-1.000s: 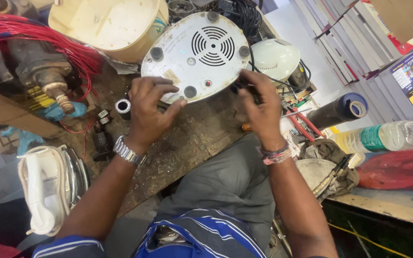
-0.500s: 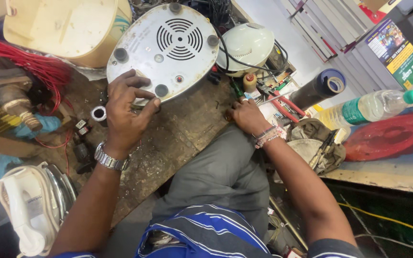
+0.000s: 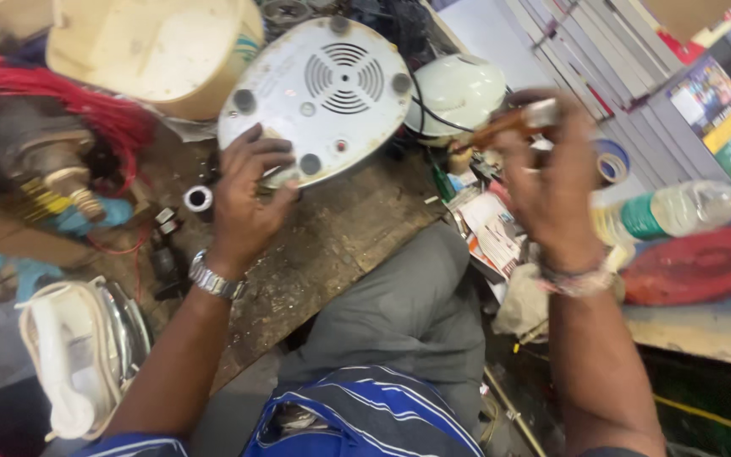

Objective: The person repairs a small white electronic device by connecting internal wires, then reassembles its casing with a screwdriver. They then open a white electric iron, remove its backplate, and inspect the internal components.

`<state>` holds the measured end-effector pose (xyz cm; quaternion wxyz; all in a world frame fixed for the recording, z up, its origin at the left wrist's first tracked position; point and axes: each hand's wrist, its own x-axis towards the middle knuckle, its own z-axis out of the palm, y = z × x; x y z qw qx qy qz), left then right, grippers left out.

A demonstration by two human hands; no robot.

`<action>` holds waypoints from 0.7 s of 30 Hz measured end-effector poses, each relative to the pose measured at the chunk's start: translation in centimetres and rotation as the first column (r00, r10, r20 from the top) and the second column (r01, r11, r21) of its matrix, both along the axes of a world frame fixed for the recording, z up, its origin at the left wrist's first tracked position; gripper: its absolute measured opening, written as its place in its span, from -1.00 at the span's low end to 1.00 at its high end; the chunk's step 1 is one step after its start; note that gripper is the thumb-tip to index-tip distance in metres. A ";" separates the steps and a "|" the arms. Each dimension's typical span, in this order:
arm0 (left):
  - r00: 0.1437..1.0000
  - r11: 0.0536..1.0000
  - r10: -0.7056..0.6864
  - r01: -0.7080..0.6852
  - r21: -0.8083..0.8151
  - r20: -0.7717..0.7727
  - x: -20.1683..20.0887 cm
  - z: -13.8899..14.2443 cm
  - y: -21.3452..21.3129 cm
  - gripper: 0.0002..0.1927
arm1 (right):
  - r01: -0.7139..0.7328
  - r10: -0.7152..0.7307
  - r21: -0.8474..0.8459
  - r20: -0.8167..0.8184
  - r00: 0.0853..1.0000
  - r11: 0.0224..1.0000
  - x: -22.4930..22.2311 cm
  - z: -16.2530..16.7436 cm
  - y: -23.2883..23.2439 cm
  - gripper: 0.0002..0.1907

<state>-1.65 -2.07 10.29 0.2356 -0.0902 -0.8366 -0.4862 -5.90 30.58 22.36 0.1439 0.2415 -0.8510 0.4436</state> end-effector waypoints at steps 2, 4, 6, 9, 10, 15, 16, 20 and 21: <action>1.000 1.000 0.015 -0.015 0.010 0.003 -0.1 -0.1 0.0 -0.83 | -0.075 0.087 -0.296 0.029 0.996 0.952 1.0 3.7 -1.4 -0.63; 1.000 1.000 0.029 -0.029 0.000 -0.010 -0.3 -0.3 0.1 -0.91 | -0.049 0.127 -0.439 0.148 0.981 0.897 1.1 6.2 -3.3 -0.50; 1.000 1.000 0.002 -0.003 -0.008 -0.010 -0.4 -0.4 0.0 -0.87 | -0.161 0.177 -0.299 0.026 0.984 0.940 0.8 7.6 -5.1 -0.39; 0.999 0.999 -0.042 0.042 0.018 0.008 -0.5 -0.4 -0.3 -0.71 | -0.353 0.338 -0.082 -0.149 0.929 0.932 1.0 7.7 -7.5 -0.27; 0.998 0.998 -0.057 0.057 0.032 0.017 -0.4 -0.3 -0.5 -0.64 | -0.391 0.382 -0.012 -0.189 0.905 0.920 1.1 7.6 -8.3 -0.26; 0.995 0.994 -0.096 0.096 -0.045 -0.008 -0.3 -0.1 -0.8 -0.59 | -0.413 0.437 0.146 -0.243 0.866 0.899 0.7 7.6 -10.8 -0.33; 0.995 0.994 -0.096 0.096 -0.054 -0.012 -0.3 -0.1 -0.7 -0.59 | -0.419 0.445 0.150 -0.243 0.862 0.895 0.6 7.7 -11.1 -0.33; 0.996 0.994 -0.085 0.084 -0.069 -0.019 -0.4 -0.3 -0.5 -0.61 | -0.442 0.464 0.140 -0.222 0.858 0.886 0.2 8.0 -11.6 -0.34; 0.996 0.994 -0.086 0.084 -0.069 -0.019 -0.4 -0.4 -0.5 -0.61 | -0.449 0.471 0.144 -0.222 0.854 0.882 0.2 7.9 -11.6 -0.34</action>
